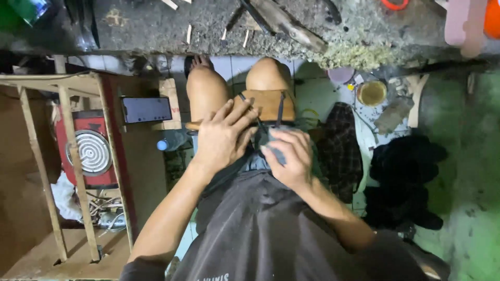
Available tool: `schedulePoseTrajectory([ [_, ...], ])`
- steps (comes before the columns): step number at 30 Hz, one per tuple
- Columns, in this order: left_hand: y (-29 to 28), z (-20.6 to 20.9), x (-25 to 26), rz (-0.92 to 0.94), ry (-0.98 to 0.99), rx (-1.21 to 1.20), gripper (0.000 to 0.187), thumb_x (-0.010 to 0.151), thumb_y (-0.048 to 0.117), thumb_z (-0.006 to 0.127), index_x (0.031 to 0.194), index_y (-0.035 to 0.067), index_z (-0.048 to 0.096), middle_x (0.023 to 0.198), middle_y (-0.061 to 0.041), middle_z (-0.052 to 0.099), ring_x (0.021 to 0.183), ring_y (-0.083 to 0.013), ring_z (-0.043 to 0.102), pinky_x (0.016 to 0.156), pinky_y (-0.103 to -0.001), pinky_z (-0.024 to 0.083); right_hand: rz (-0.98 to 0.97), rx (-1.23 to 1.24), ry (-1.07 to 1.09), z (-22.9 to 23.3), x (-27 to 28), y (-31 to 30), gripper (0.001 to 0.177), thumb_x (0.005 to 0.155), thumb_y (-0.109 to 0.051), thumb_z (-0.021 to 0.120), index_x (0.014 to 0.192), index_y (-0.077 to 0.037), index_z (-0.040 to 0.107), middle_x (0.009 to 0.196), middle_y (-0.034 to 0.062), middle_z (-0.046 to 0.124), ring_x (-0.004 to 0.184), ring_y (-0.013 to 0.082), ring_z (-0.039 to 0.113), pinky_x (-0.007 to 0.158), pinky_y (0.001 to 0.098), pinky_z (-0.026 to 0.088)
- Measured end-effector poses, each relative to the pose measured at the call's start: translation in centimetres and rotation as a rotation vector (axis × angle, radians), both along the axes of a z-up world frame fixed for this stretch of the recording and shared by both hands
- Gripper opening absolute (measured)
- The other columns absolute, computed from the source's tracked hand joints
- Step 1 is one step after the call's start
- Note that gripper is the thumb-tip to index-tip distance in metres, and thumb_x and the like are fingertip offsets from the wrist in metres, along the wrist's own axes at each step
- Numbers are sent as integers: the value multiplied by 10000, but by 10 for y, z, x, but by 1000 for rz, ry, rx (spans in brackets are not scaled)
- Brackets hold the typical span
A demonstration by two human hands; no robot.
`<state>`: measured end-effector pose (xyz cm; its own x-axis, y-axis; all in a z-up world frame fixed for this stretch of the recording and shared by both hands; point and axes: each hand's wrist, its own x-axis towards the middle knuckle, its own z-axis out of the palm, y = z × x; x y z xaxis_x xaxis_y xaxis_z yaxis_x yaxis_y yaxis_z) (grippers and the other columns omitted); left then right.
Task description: The person is lasting a sandal by pulling straps over a wooden last and securing them with a hammer.
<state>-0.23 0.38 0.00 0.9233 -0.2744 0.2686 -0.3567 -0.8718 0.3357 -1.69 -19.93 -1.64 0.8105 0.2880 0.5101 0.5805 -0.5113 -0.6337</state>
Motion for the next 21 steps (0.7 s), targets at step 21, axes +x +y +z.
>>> schedulePoseTrajectory([
  [21,-10,3,-9,94,88,-12,437,905,390,684,1273,155,667,1328,-132,654,1184,-346,653,835,-415,512,-1,292,687,-2,-1,6,101,935,-134,711,883,-74,773,589,48,696,537,154,698,571,256,548],
])
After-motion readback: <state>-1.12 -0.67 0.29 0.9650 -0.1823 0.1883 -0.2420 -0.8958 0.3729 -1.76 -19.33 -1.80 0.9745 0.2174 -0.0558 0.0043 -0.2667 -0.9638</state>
